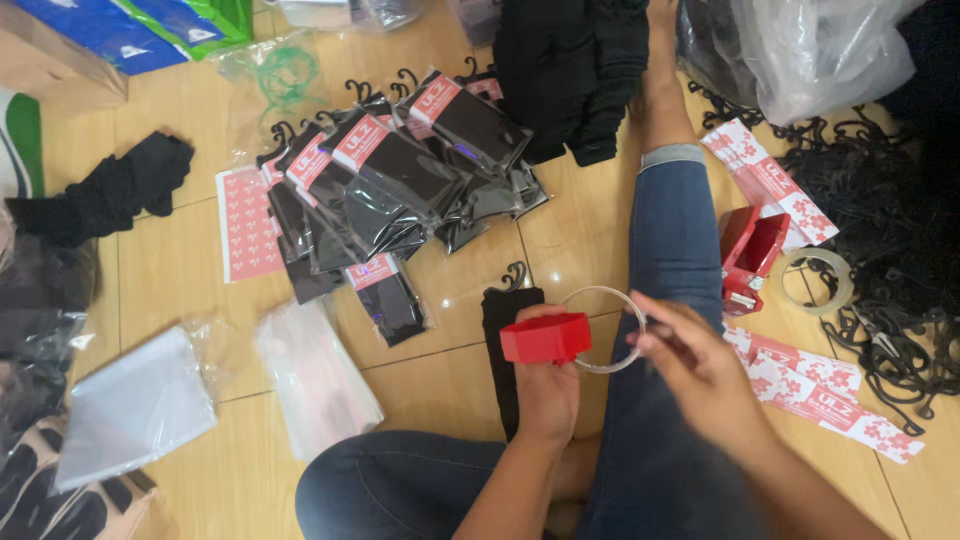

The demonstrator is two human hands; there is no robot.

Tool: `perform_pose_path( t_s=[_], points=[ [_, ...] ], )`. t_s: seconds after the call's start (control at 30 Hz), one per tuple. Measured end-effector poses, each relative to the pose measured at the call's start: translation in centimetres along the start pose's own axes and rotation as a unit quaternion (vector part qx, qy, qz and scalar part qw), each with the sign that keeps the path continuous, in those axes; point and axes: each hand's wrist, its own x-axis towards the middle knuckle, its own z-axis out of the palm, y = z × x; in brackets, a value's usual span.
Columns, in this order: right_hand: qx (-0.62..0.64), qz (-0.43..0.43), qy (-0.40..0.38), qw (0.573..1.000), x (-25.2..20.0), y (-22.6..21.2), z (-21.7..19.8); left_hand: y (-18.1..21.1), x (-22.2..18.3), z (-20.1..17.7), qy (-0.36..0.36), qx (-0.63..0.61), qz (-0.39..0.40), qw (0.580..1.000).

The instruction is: The person wraps a paper label around a black sock, secures it with tape, and places the labeled sock into a plastic bag.

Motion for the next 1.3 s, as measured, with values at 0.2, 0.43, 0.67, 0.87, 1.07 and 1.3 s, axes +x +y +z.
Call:
perform_pose_path(
  t_s=[0.2, 0.43, 0.67, 0.87, 1.07, 1.3],
  points=[
    [-0.010, -0.111, 0.143, 0.983, -3.7, -0.7, 5.0, -0.9, -2.3, 1.3, 0.051, -0.054, 0.082, 0.994],
    [0.231, -0.002, 0.145, 0.962, -3.9, 3.3, 6.5, 0.8, -5.5, 1.6, 0.005, 0.164, 0.199, 0.966],
    [0.147, 0.050, 0.118, 0.981, -1.1, 6.6, 5.0, 1.7, -6.6, 0.2, -0.095, 0.187, 0.113, 0.971],
    [-0.241, -0.075, -0.028, 0.967, 11.5, 6.3, 2.8, 1.6, -6.0, -3.6, -0.030, 0.170, 0.092, 0.981],
    [-0.346, -0.209, -0.048, 0.914, 31.3, -7.4, 12.7, -1.3, -5.6, -11.9, 0.214, -0.036, -0.089, 0.972],
    [-0.232, -0.312, -0.016, 0.921, 32.8, -15.4, 20.9, -0.8, -6.3, -14.3, 0.247, -0.054, -0.144, 0.957]
  ],
)
